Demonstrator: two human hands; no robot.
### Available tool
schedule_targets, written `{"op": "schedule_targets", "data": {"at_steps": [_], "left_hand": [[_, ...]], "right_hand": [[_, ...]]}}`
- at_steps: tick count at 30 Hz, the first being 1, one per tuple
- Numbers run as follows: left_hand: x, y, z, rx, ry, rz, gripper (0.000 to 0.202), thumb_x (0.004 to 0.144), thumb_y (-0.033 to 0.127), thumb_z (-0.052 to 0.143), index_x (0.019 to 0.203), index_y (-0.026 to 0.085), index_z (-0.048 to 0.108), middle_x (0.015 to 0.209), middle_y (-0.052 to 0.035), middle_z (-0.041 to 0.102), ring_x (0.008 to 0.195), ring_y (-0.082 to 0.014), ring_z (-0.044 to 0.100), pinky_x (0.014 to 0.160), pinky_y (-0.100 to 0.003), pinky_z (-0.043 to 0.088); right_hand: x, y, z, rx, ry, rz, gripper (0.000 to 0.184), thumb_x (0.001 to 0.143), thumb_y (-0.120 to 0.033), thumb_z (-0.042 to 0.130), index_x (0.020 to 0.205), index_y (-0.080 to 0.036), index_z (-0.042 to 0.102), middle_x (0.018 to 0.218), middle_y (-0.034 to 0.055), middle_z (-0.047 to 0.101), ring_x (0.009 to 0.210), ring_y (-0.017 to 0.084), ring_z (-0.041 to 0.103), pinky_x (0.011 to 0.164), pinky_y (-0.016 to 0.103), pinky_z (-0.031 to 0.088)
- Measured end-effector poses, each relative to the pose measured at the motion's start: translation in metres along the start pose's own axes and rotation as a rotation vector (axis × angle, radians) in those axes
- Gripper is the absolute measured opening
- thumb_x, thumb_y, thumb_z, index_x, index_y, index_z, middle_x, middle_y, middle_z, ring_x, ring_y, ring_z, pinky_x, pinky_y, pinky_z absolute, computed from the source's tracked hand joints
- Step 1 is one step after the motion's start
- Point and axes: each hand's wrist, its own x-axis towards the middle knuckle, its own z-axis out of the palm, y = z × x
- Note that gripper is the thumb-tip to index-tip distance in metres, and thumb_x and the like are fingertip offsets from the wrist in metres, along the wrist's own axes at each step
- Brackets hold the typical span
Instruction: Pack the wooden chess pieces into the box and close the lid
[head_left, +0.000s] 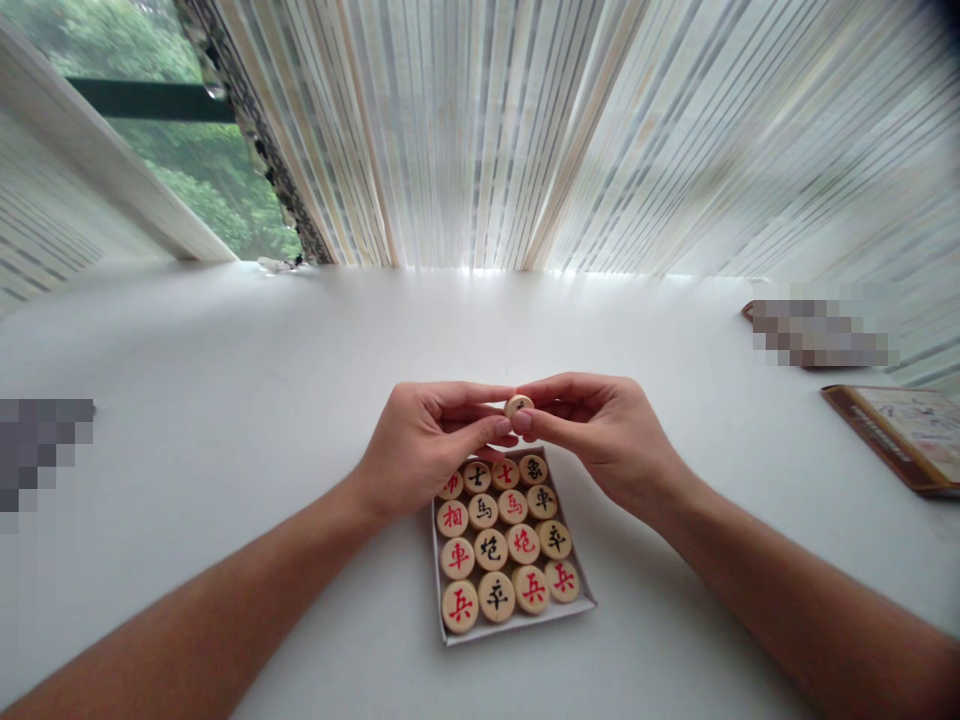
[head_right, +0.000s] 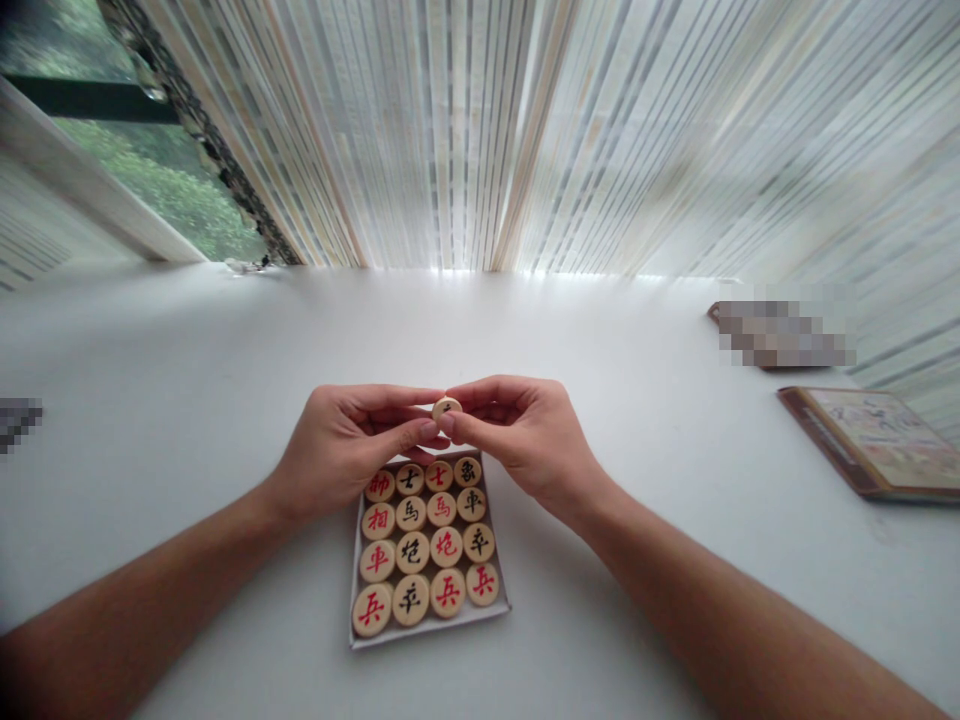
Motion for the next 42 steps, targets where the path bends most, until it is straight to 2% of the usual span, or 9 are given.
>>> {"op": "schedule_targets", "data": {"at_steps": [7, 11, 14, 20, 27, 34, 37, 42], "left_hand": [[-0.0009, 0.0014, 0.0009, 0.025, 0.009, 0.015, 0.04, 0.082, 0.031, 0.092, 0.117, 0.015, 0.083, 0.092, -0.0106, 0.086, 0.085, -0.0265, 0.084, 0.074, -0.032, 0.072], [-0.0008, 0.0011, 0.0009, 0.011, 0.033, 0.05, 0.036, 0.081, 0.028, 0.093, 0.113, 0.015, 0.083, 0.094, -0.0093, 0.087, 0.082, -0.0237, 0.084, 0.073, -0.029, 0.072], [0.0006, 0.0001, -0.0002, -0.002, 0.031, 0.063, 0.033, 0.082, 0.026, 0.092, 0.113, 0.015, 0.083, 0.095, -0.0086, 0.087, 0.082, -0.0218, 0.084, 0.073, -0.028, 0.071], [0.0029, -0.0021, -0.0011, -0.002, 0.051, 0.091, 0.032, 0.082, 0.025, 0.092, 0.112, 0.016, 0.083, 0.098, -0.0088, 0.086, 0.085, -0.0227, 0.084, 0.076, -0.031, 0.072], [0.003, -0.0022, -0.0004, 0.007, 0.074, 0.096, 0.025, 0.078, 0.024, 0.094, 0.1, 0.015, 0.086, 0.09, -0.0072, 0.085, 0.081, -0.0212, 0.082, 0.073, -0.029, 0.072], [0.0048, -0.0057, -0.001, -0.025, 0.079, 0.131, 0.024, 0.077, 0.022, 0.095, 0.099, 0.016, 0.087, 0.089, -0.0061, 0.086, 0.078, -0.0187, 0.082, 0.071, -0.025, 0.071], [0.0046, -0.0053, -0.0007, -0.011, 0.077, 0.151, 0.022, 0.078, 0.019, 0.094, 0.099, 0.017, 0.087, 0.09, -0.0053, 0.086, 0.077, -0.0166, 0.081, 0.071, -0.023, 0.07], [0.0042, -0.0049, -0.0003, -0.025, 0.052, 0.163, 0.021, 0.079, 0.016, 0.092, 0.1, 0.017, 0.086, 0.089, -0.0045, 0.086, 0.076, -0.0147, 0.081, 0.071, -0.021, 0.069]], "right_hand": [[0.0007, -0.0009, 0.0, -0.002, -0.002, -0.015, 0.039, 0.059, -0.036, 0.106, 0.091, -0.022, 0.087, 0.088, 0.0068, 0.084, 0.081, 0.025, 0.08, 0.076, 0.039, 0.07], [0.0005, 0.0006, 0.0002, 0.007, 0.012, -0.058, 0.039, 0.061, -0.034, 0.105, 0.094, -0.023, 0.087, 0.092, 0.0072, 0.085, 0.082, 0.025, 0.081, 0.078, 0.041, 0.071], [0.0008, 0.0009, 0.0002, 0.004, 0.014, -0.101, 0.032, 0.066, -0.031, 0.103, 0.094, -0.024, 0.087, 0.093, 0.0066, 0.085, 0.085, 0.025, 0.082, 0.083, 0.041, 0.071], [0.0007, 0.0016, 0.0002, -0.034, 0.02, -0.141, 0.029, 0.071, -0.03, 0.1, 0.096, -0.025, 0.087, 0.097, 0.0064, 0.086, 0.088, 0.025, 0.083, 0.093, 0.045, 0.07], [0.0011, 0.0013, 0.0012, -0.101, 0.021, -0.239, 0.02, 0.078, -0.027, 0.096, 0.096, -0.025, 0.088, 0.093, 0.0049, 0.085, 0.086, 0.022, 0.083, 0.087, 0.036, 0.071], [0.0019, 0.0033, -0.0013, -0.107, -0.003, -0.256, 0.021, 0.08, -0.026, 0.095, 0.099, -0.025, 0.088, 0.088, 0.0037, 0.085, 0.078, 0.017, 0.082, 0.08, 0.026, 0.07], [0.0014, 0.0036, -0.0014, -0.106, 0.0, -0.241, 0.022, 0.079, -0.028, 0.096, 0.099, -0.025, 0.088, 0.089, 0.0047, 0.085, 0.078, 0.018, 0.082, 0.077, 0.026, 0.07], [0.0005, 0.0014, 0.0009, -0.091, -0.003, -0.238, 0.022, 0.078, -0.029, 0.097, 0.098, -0.025, 0.088, 0.087, 0.0043, 0.085, 0.08, 0.02, 0.082, 0.083, 0.031, 0.071]]}}
